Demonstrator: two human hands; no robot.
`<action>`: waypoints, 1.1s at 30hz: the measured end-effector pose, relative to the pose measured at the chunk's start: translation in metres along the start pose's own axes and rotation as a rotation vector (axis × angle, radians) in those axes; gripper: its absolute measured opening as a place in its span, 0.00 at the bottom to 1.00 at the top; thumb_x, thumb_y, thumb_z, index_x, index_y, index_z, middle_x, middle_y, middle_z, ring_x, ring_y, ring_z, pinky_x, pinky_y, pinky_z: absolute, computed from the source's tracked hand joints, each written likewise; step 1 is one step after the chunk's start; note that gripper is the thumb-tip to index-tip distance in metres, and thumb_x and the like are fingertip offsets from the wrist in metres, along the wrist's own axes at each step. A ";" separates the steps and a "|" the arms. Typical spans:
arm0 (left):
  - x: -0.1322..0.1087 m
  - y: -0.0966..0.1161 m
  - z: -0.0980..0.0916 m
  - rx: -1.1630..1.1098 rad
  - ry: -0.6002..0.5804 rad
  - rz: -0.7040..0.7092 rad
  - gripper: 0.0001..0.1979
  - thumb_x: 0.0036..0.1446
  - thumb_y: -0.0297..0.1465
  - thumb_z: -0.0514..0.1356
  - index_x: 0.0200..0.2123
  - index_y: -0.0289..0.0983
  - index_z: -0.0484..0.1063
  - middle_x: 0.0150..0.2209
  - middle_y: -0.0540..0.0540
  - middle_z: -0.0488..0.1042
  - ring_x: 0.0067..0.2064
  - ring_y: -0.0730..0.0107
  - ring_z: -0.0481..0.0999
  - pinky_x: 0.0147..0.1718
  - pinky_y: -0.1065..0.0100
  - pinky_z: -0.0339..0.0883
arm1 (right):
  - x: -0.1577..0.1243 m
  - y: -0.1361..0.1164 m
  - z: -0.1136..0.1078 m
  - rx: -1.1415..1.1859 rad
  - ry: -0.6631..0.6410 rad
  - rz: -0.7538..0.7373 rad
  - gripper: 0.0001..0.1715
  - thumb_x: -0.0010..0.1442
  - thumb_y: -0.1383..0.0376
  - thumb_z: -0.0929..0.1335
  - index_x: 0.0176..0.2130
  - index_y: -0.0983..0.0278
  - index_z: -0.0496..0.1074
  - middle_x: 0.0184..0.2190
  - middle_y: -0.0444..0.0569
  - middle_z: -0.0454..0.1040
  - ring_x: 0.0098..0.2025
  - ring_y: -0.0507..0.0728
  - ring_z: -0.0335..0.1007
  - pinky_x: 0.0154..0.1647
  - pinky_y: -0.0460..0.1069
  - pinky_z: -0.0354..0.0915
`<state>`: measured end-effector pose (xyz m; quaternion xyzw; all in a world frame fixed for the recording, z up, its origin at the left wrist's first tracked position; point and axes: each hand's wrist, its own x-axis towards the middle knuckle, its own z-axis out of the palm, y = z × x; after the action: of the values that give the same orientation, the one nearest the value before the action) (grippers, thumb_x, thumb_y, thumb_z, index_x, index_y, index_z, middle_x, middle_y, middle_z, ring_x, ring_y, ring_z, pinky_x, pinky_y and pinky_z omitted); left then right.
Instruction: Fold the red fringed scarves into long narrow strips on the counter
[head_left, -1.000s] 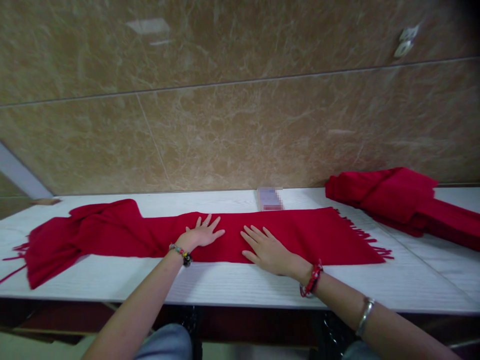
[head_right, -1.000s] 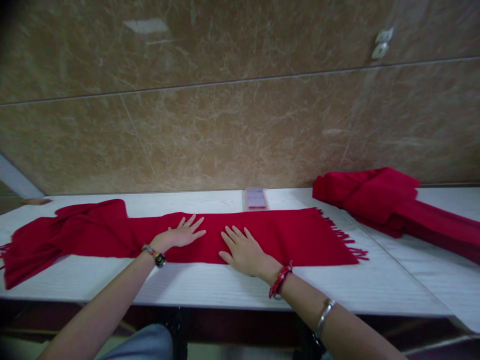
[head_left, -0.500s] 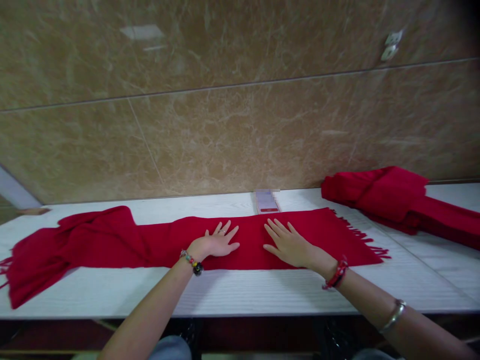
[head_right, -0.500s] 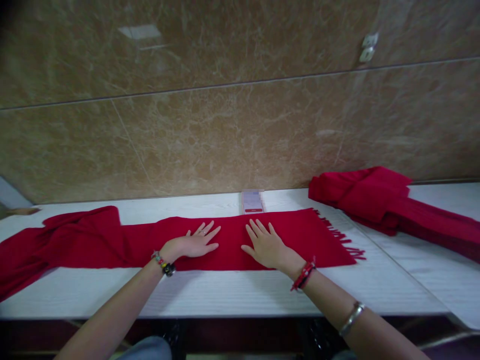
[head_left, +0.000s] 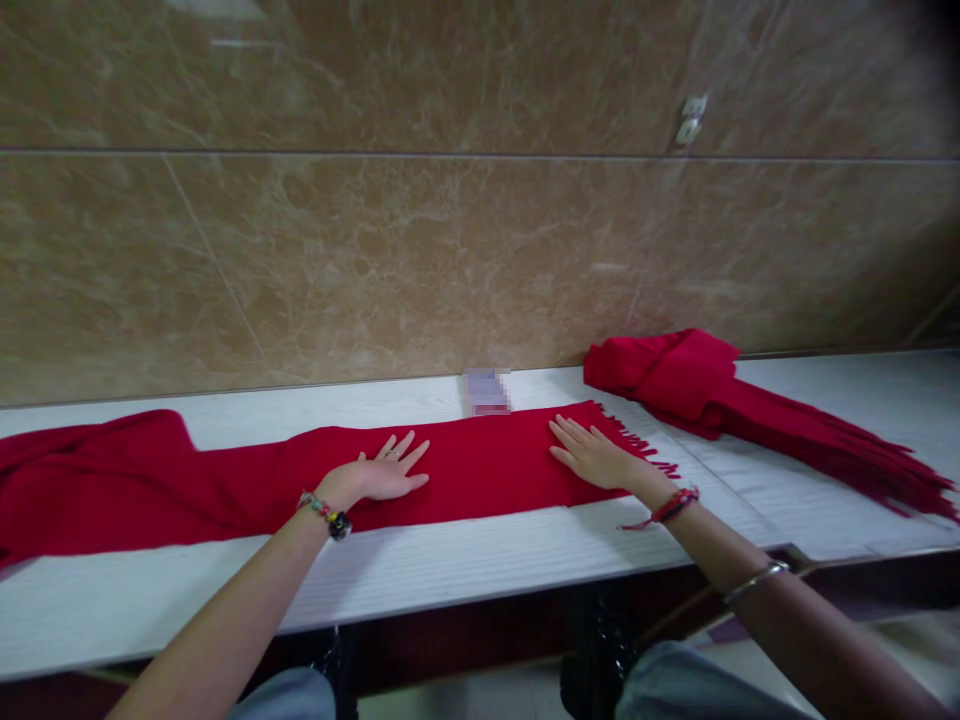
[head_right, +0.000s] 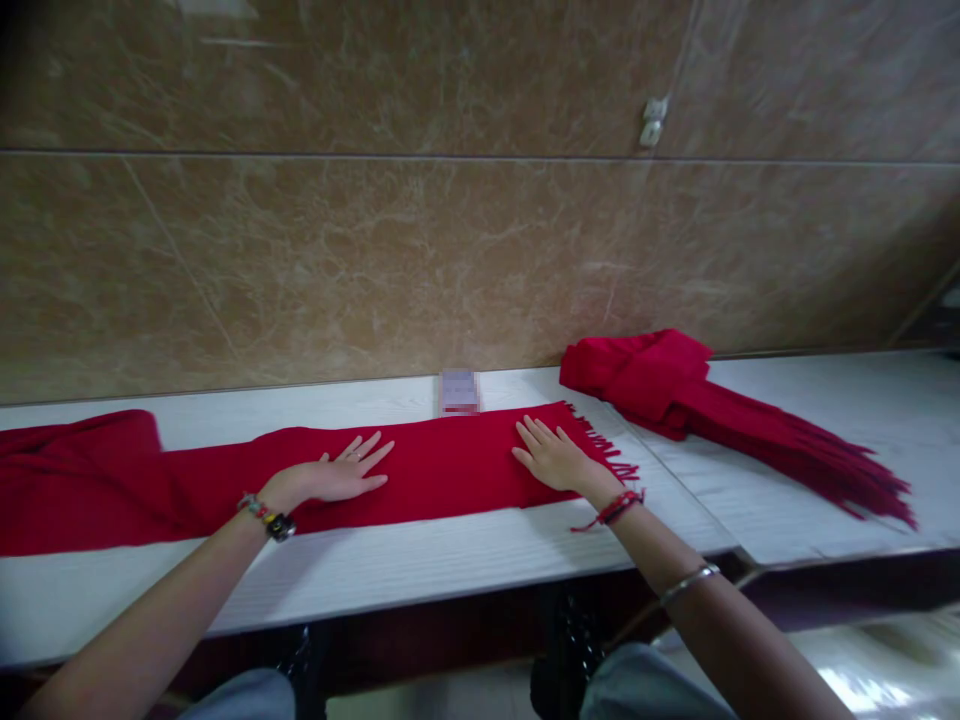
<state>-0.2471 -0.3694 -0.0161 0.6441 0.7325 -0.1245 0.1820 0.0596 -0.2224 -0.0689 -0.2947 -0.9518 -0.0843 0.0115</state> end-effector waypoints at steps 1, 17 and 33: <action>-0.001 0.000 -0.001 0.002 -0.002 -0.002 0.32 0.56 0.47 0.40 0.62 0.44 0.35 0.63 0.47 0.28 0.63 0.53 0.31 0.52 0.37 0.35 | -0.004 0.006 0.002 -0.024 0.006 0.011 0.21 0.62 0.68 0.54 0.50 0.67 0.66 0.59 0.62 0.52 0.61 0.68 0.41 0.49 0.69 0.54; 0.027 0.099 0.016 0.043 0.159 0.337 0.34 0.57 0.50 0.40 0.62 0.41 0.37 0.64 0.43 0.32 0.63 0.57 0.30 0.56 0.46 0.32 | 0.018 0.000 -0.009 0.146 0.051 0.160 0.26 0.64 0.59 0.53 0.57 0.70 0.56 0.60 0.59 0.51 0.61 0.62 0.43 0.56 0.63 0.48; 0.007 0.144 0.012 0.310 0.465 0.623 0.16 0.57 0.21 0.47 0.46 0.36 0.65 0.42 0.40 0.70 0.43 0.62 0.71 0.38 0.64 0.67 | -0.048 -0.021 -0.062 0.214 0.065 -0.237 0.14 0.57 0.64 0.63 0.43 0.66 0.70 0.39 0.51 0.73 0.41 0.55 0.67 0.41 0.49 0.63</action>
<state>-0.1041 -0.3476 -0.0225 0.8655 0.4969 -0.0234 -0.0585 0.0861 -0.2763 -0.0147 -0.1743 -0.9826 0.0075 0.0633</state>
